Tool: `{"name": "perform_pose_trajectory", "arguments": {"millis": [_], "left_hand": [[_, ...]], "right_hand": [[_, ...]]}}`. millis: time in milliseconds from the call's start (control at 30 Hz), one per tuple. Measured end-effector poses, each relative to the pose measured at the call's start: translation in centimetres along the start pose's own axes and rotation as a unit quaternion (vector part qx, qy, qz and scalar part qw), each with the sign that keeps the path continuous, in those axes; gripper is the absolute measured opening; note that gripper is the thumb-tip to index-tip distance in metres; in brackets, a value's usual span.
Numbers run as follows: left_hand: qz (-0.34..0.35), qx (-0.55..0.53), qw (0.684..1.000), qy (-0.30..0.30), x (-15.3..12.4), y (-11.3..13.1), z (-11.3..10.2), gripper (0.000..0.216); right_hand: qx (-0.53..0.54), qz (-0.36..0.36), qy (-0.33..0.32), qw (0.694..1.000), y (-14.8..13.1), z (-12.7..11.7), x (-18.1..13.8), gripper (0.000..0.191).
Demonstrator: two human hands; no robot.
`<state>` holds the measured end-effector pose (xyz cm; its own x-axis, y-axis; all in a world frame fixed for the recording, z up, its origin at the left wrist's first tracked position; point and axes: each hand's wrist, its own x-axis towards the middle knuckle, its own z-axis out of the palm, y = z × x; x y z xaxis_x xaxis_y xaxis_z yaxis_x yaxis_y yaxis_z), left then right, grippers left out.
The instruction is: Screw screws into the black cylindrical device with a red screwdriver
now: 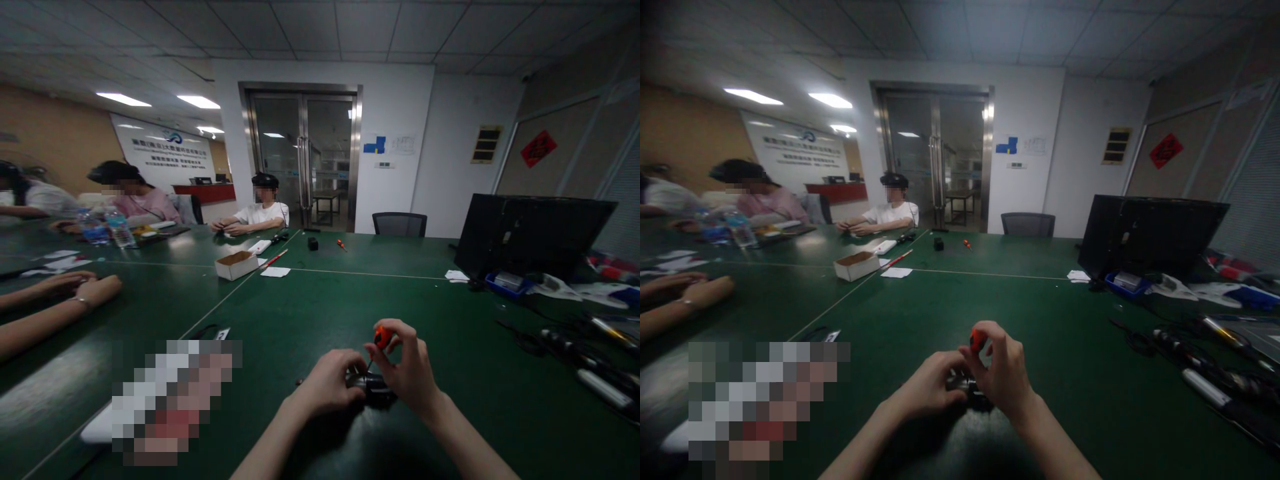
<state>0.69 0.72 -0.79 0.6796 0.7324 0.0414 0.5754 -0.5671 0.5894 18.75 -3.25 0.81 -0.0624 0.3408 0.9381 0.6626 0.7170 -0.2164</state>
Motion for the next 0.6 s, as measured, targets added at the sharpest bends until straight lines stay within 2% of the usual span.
{"name": "perform_pose_trajectory", "arguments": {"millis": [300, 467, 600], "left_hand": [[0.001, -0.004, 1.0, -0.005, 0.14, -0.02, 0.08, 0.03], [-0.012, -0.002, 1.0, -0.009, 0.12, 0.12, -0.03, 0.025], [-0.002, -0.002, 1.0, -0.01, 0.09, 0.01, -0.06, 0.028]], "right_hand": [[0.004, -0.01, -0.036, 0.999, -0.31, -0.24, 0.58, 0.026], [-0.001, -0.012, -0.053, 0.999, -0.47, -0.4, 0.72, 0.034], [0.006, -0.003, -0.043, 0.999, -0.49, -0.43, 0.61, 0.031]]}}
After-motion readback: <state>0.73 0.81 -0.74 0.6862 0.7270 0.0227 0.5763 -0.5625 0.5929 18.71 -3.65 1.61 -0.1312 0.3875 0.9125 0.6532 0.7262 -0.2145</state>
